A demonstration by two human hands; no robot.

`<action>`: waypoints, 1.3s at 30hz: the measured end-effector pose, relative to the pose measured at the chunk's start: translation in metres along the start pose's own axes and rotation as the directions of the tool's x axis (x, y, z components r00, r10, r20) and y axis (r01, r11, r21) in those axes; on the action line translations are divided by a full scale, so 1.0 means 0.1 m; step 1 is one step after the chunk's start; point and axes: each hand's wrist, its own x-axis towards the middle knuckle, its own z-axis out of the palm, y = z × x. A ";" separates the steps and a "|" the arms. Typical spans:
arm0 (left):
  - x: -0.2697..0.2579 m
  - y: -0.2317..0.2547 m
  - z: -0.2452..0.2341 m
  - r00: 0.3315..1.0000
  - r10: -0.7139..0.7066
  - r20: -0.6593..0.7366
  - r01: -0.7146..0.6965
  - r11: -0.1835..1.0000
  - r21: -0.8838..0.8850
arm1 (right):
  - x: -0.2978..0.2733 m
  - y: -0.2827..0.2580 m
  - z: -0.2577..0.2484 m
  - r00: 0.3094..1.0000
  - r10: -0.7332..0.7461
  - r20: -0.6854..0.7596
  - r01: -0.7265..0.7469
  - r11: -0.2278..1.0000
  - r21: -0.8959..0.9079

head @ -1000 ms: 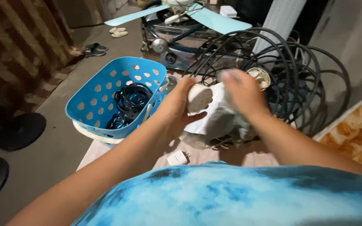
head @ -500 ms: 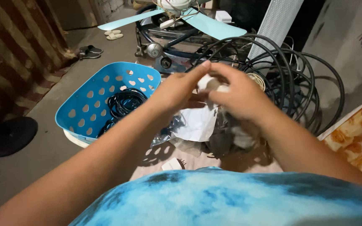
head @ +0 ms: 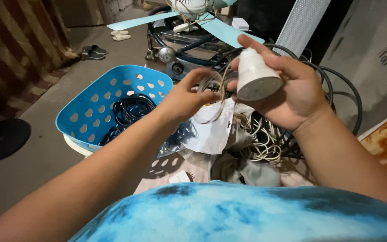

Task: The person sorts through a pile of tangled cables and small electronics on a table. They pick up individual items, wipe them with a cloth, and place them into a blue basket or a plastic bag.

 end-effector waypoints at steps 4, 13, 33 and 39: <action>0.02 -0.12 -0.23 0.992 -0.049 0.117 0.067 0.985 -0.156 | -0.02 -0.06 -0.19 0.998 -0.015 -0.055 0.013 0.999 -0.029; -0.05 -0.24 -0.96 0.947 -0.303 -0.103 0.178 0.767 -0.617 | -0.21 -0.04 -0.71 0.880 -0.091 -0.466 0.083 0.996 -0.039; -0.49 -0.10 -1.66 0.823 -0.421 -0.380 0.343 0.903 -0.258 | -0.39 -0.43 -1.72 0.769 -0.414 -0.486 0.401 0.906 -0.137; -0.18 0.30 -1.46 0.922 -0.384 -0.060 0.329 0.690 0.645 | -0.29 -0.72 -1.24 0.912 -0.406 -0.063 0.341 0.833 -0.436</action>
